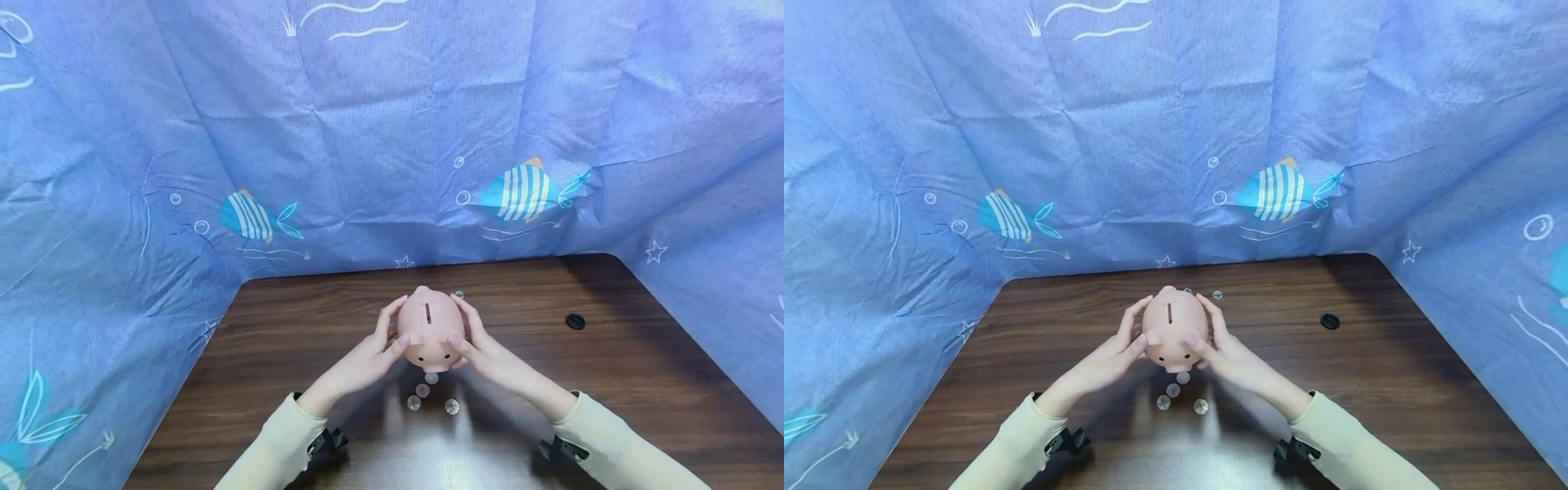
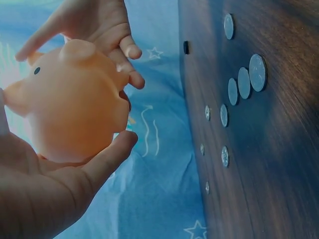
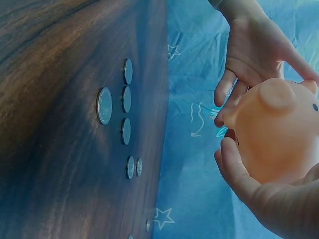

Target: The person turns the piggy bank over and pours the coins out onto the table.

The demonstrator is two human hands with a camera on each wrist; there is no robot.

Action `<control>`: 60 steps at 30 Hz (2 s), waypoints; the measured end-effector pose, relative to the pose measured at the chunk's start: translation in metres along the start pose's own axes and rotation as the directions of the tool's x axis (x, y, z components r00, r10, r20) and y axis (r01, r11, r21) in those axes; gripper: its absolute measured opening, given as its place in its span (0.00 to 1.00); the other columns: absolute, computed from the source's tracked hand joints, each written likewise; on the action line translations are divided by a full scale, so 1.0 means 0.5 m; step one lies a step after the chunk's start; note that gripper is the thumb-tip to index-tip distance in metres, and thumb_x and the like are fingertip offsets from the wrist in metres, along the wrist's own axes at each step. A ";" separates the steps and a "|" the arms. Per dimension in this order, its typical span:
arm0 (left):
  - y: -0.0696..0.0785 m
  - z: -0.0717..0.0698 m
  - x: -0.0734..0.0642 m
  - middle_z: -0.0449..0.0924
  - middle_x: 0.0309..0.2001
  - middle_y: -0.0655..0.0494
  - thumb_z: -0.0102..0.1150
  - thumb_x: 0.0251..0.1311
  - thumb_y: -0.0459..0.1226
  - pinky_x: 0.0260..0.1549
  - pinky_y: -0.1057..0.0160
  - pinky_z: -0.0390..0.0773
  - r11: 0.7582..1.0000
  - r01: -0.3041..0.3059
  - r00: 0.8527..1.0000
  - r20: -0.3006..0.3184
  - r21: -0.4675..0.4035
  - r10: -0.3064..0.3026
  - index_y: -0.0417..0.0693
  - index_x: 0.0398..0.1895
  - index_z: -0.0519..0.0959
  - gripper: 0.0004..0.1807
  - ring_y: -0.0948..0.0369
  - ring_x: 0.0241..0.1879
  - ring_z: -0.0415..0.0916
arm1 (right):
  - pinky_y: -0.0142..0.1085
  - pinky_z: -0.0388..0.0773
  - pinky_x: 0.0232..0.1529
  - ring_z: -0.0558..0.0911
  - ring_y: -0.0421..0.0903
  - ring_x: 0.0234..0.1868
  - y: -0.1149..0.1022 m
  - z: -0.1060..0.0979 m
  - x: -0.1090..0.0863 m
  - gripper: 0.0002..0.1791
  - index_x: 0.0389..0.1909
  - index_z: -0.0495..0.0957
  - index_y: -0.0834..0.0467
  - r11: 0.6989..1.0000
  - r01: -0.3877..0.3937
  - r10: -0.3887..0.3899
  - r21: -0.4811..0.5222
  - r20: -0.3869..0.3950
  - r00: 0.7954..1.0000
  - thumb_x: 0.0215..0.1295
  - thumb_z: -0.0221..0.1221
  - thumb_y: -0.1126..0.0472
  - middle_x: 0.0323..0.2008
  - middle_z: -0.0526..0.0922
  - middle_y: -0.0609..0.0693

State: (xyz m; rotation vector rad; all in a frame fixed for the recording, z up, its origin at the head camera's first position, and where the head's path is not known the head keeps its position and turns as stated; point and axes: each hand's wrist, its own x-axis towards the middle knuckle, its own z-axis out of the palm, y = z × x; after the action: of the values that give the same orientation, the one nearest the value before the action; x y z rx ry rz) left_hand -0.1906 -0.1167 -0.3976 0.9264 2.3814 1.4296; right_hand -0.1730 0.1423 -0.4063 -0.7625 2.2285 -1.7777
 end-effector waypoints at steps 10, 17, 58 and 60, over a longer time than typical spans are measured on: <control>-0.001 0.001 -0.005 0.63 0.68 0.42 0.52 0.75 0.49 0.59 0.59 0.76 0.995 -0.043 0.998 0.042 -0.088 0.047 0.66 0.80 0.34 0.44 0.54 0.62 0.74 | 0.53 0.83 0.45 0.79 0.60 0.52 -0.002 -0.002 -0.001 0.41 0.80 0.32 0.52 0.999 0.025 -0.025 0.025 -0.004 1.000 0.81 0.47 0.50 0.78 0.37 0.66; 0.001 0.003 -0.005 0.69 0.65 0.44 0.65 0.67 0.41 0.58 0.61 0.77 0.996 -0.012 1.000 0.021 -0.085 0.014 0.71 0.80 0.35 0.53 0.58 0.58 0.78 | 0.54 0.83 0.46 0.82 0.56 0.46 -0.008 -0.004 -0.003 0.41 0.80 0.31 0.52 0.998 0.007 -0.008 0.068 0.006 1.000 0.81 0.46 0.48 0.77 0.38 0.69; 0.012 0.021 0.056 0.70 0.63 0.57 0.73 0.57 0.51 0.62 0.51 0.72 0.961 -0.128 0.972 -0.163 0.244 0.171 0.69 0.80 0.49 0.53 0.62 0.63 0.70 | 0.48 0.77 0.55 0.83 0.47 0.53 -0.006 -0.069 -0.025 0.57 0.81 0.32 0.39 0.968 -0.096 0.082 -0.233 -0.070 0.994 0.67 0.67 0.49 0.68 0.67 0.62; 0.015 0.027 0.072 0.70 0.63 0.57 0.73 0.57 0.51 0.62 0.53 0.72 0.962 -0.137 0.974 -0.144 0.238 0.174 0.68 0.80 0.48 0.53 0.62 0.63 0.70 | 0.49 0.77 0.55 0.82 0.48 0.54 -0.001 -0.083 -0.031 0.57 0.81 0.32 0.38 0.965 -0.114 0.094 -0.235 -0.092 0.991 0.67 0.67 0.49 0.70 0.65 0.61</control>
State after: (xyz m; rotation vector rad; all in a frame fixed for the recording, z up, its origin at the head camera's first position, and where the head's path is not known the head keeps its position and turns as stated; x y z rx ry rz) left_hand -0.2093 -0.0825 -0.3934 1.1138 2.6909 1.3537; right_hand -0.1784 0.1851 -0.3976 -0.6123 2.5184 -1.5347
